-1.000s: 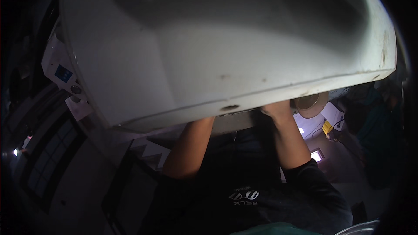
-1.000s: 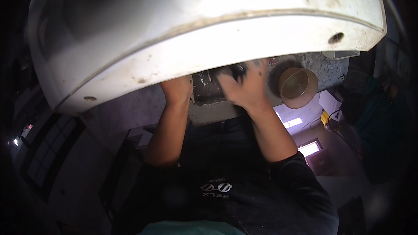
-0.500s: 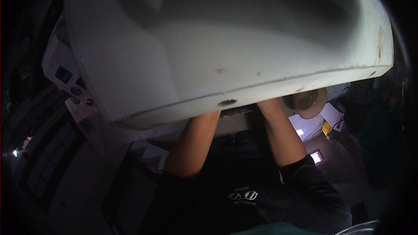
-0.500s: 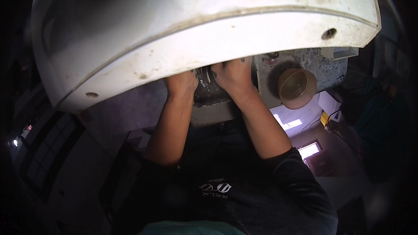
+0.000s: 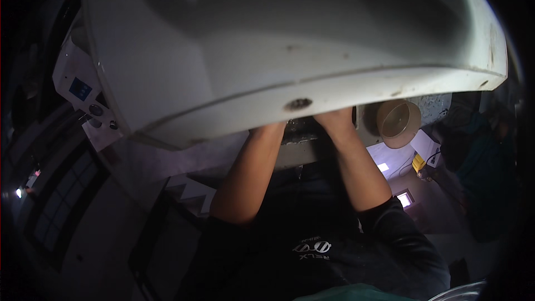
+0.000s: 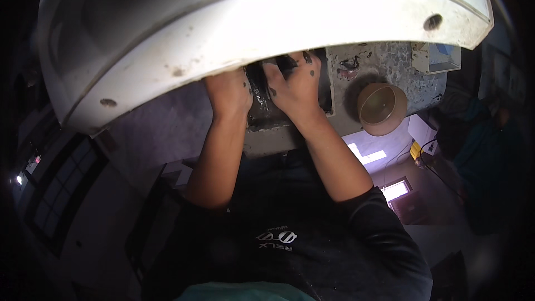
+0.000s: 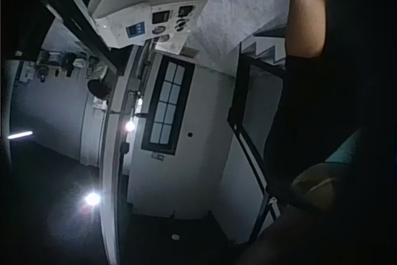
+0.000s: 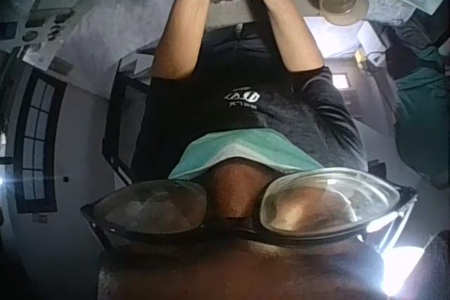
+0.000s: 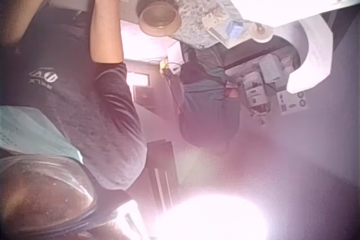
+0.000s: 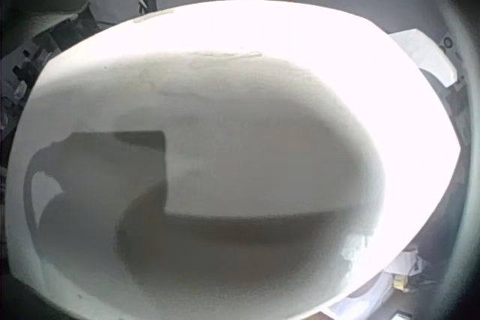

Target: The person polishes dental prosthetics by holding and rotating them against the spinning wheel of a dental polishing lathe with wet slurry by hand inside a splash hood.

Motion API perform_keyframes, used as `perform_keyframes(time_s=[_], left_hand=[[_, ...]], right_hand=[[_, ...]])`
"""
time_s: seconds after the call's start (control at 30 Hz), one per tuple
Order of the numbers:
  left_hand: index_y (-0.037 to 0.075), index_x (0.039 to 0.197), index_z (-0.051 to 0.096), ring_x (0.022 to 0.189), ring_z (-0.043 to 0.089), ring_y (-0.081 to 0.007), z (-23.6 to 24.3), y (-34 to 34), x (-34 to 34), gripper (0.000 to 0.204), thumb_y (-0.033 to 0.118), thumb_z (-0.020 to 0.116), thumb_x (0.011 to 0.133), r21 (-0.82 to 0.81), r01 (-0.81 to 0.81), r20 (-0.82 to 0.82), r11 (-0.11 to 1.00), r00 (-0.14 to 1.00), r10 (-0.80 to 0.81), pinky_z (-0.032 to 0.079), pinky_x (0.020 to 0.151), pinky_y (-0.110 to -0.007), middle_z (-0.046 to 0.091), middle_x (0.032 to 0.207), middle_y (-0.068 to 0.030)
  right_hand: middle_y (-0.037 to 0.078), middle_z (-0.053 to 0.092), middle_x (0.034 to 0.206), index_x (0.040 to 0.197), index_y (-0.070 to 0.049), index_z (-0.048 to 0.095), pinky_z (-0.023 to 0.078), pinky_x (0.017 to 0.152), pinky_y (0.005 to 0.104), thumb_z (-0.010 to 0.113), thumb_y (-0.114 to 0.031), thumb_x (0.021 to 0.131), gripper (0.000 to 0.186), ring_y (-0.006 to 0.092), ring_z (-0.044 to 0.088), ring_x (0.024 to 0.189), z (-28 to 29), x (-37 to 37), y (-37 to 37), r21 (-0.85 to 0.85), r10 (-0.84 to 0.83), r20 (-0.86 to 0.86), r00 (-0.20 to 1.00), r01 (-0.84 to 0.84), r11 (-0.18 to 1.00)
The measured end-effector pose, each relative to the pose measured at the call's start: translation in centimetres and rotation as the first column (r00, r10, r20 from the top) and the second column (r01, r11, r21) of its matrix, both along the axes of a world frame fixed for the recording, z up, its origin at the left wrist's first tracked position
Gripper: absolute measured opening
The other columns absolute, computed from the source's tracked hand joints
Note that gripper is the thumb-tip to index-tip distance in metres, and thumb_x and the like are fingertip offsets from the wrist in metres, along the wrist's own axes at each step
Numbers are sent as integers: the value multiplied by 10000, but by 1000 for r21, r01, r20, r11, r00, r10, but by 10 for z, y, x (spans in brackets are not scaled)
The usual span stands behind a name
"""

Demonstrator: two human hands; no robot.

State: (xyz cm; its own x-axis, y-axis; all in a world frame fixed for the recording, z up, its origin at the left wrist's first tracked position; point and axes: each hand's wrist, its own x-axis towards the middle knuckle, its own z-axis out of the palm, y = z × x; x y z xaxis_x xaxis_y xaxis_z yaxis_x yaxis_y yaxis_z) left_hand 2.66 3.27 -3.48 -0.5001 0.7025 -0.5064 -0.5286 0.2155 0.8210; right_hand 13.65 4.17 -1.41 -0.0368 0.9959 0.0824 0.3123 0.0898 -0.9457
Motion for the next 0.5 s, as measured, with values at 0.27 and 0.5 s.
perform_keyframes(time_s=[0.27,0.5], left_hand=[[-58,876,545,748,550,-116,47,-13,-21,182,-153,500,728,195,150,-177,969,977,-116,427,683,-218,579,848,-69],[-49,910,545,786,546,-101,42,-17,-18,204,-148,508,736,68,147,-376,987,920,-111,411,699,-203,584,887,-73]], right_hand=[[267,581,900,931,98,563,421,834,411,609,-147,694,344,371,559,892,17,-2,39,-376,497,374,783,-362,853],[241,575,985,989,60,564,399,885,406,612,-174,594,461,313,553,970,17,-11,-6,-379,725,464,510,-625,682]])
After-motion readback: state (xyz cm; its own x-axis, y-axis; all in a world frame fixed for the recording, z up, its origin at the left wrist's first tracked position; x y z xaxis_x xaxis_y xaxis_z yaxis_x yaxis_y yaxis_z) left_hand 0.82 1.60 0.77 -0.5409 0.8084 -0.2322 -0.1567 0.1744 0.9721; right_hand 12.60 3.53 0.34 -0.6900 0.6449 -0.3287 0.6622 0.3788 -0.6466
